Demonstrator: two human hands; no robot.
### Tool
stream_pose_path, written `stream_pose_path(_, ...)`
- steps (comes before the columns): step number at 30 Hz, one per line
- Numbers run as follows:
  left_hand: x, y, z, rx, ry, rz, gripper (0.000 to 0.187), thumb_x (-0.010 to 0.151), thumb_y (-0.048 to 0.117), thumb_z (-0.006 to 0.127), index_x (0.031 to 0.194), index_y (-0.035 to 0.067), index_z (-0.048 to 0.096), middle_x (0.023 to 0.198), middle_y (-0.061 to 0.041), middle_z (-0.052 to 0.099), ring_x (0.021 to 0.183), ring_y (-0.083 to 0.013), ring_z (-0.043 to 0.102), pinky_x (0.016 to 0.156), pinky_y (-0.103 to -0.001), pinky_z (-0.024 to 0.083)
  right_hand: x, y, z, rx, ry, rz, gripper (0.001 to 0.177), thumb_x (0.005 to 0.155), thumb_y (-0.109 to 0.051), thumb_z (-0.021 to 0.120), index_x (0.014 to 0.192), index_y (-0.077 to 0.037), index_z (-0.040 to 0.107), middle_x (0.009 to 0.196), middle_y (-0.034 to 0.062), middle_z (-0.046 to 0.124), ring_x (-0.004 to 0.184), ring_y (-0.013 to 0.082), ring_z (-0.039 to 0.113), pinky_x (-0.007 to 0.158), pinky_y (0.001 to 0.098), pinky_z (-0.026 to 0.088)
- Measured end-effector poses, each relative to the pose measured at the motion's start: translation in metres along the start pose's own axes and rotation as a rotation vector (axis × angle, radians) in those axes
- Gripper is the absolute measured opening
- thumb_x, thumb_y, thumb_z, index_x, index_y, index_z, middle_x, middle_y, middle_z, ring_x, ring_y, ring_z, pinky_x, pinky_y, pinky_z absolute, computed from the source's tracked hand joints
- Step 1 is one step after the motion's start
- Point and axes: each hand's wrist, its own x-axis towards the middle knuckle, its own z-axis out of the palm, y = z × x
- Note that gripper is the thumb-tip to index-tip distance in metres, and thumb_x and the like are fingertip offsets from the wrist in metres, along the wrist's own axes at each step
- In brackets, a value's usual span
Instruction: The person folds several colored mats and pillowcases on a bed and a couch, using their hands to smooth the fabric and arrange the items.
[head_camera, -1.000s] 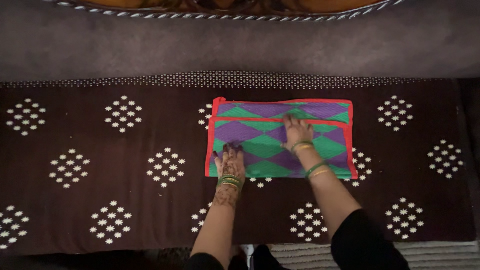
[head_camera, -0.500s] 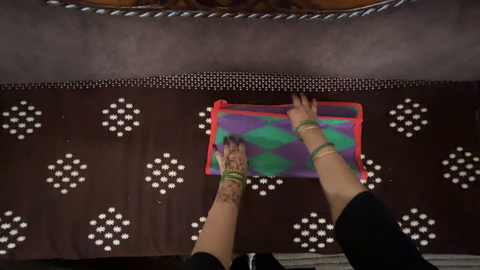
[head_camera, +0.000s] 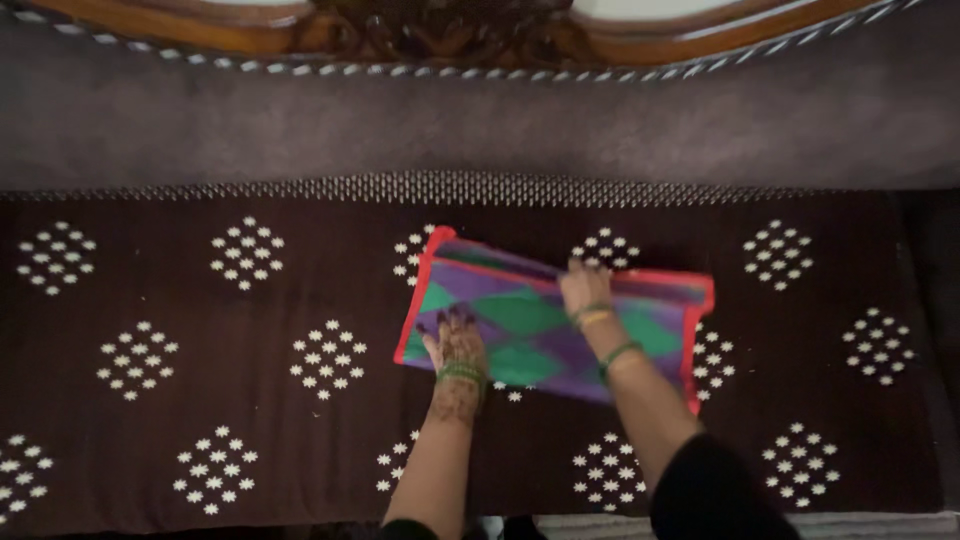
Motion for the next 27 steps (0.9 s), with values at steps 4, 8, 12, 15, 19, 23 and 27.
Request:
stream_pose_path(4, -0.022, 0.008, -0.016, -0.1, 0.111, 0.116, 0.074, 0.096, 0.016, 0.062, 0.16, 0.019, 0.027, 0.169, -0.009, 0.018, 0.153, -0.0293, 0.022, 0.121, -0.059, 0.022, -0.048, -0.001, -0.003, 0.131, 0.005, -0.007, 0.019, 0.093, -0.017, 0.059, 0.092, -0.016, 0.078, 0.103, 0.0081, 0.072, 0.103, 0.0282, 0.068, 0.093, 0.0514, 0.048)
stream_pose_path(8, -0.037, 0.029, -0.055, -0.082, 0.306, 0.255, 0.064, 0.097, 0.008, 0.058, 0.157, 0.02, 0.039, 0.167, -0.009, 0.031, 0.15, -0.0293, 0.034, 0.122, -0.058, 0.028, -0.064, 0.0, -0.043, 0.094, 0.08, -0.01, 0.025, 0.081, -0.005, 0.061, 0.089, -0.02, 0.078, 0.096, 0.005, 0.073, 0.098, 0.0255, 0.069, 0.098, 0.049, 0.047)
stream_pose_path(12, -0.061, 0.047, -0.097, 0.019, 0.381, 0.332, 0.068, 0.091, 0.008, 0.063, 0.153, 0.02, 0.039, 0.161, -0.012, 0.032, 0.149, -0.0309, 0.031, 0.115, -0.058, 0.029, -0.057, 0.012, -0.12, 0.113, 0.16, -0.093, 0.021, 0.075, -0.007, 0.065, 0.088, -0.018, 0.077, 0.1, 0.0041, 0.072, 0.103, 0.0273, 0.067, 0.095, 0.0484, 0.048)
stream_pose_path(15, -0.086, 0.052, -0.119, 0.048, 0.475, 0.375, 0.06, 0.089, 0.008, 0.065, 0.143, 0.022, 0.044, 0.159, -0.012, 0.032, 0.146, -0.0322, 0.03, 0.112, -0.06, 0.028, -0.055, 0.018, -0.172, 0.087, 0.25, -0.218, 0.021, 0.072, -0.008, 0.067, 0.088, -0.018, 0.076, 0.101, 0.0039, 0.072, 0.103, 0.0279, 0.066, 0.093, 0.0484, 0.048)
stream_pose_path(19, -0.13, 0.052, -0.146, 0.028, 0.515, 0.389, 0.054, 0.091, 0.008, 0.062, 0.141, 0.023, 0.049, 0.145, -0.01, 0.05, 0.141, -0.0282, 0.043, 0.115, -0.059, 0.031, -0.063, 0.024, -0.23, 0.08, 0.335, -0.261, 0.017, 0.077, -0.008, 0.066, 0.089, -0.016, 0.075, 0.101, 0.0054, 0.072, 0.102, 0.0296, 0.066, 0.086, 0.0489, 0.05)
stream_pose_path(23, -0.157, 0.053, -0.173, 0.038, 0.604, 0.386, 0.052, 0.091, 0.007, 0.06, 0.139, 0.023, 0.05, 0.137, -0.01, 0.055, 0.134, -0.0291, 0.05, 0.113, -0.061, 0.033, -0.076, 0.029, -0.295, 0.066, 0.413, -0.279, 0.018, 0.074, -0.005, 0.064, 0.083, -0.015, 0.076, 0.094, 0.0075, 0.074, 0.098, 0.0309, 0.067, 0.088, 0.0482, 0.05)
stream_pose_path(27, -0.182, 0.045, -0.185, -0.009, 0.849, 0.426, 0.039, 0.095, 0.01, 0.056, 0.133, 0.021, 0.055, 0.129, -0.007, 0.061, 0.128, -0.0287, 0.057, 0.11, -0.064, 0.036, -0.102, 0.036, -0.347, 0.125, 0.485, -0.308, 0.014, 0.072, -0.007, 0.065, 0.079, -0.013, 0.075, 0.091, 0.0081, 0.074, 0.097, 0.0318, 0.068, 0.091, 0.0472, 0.05)
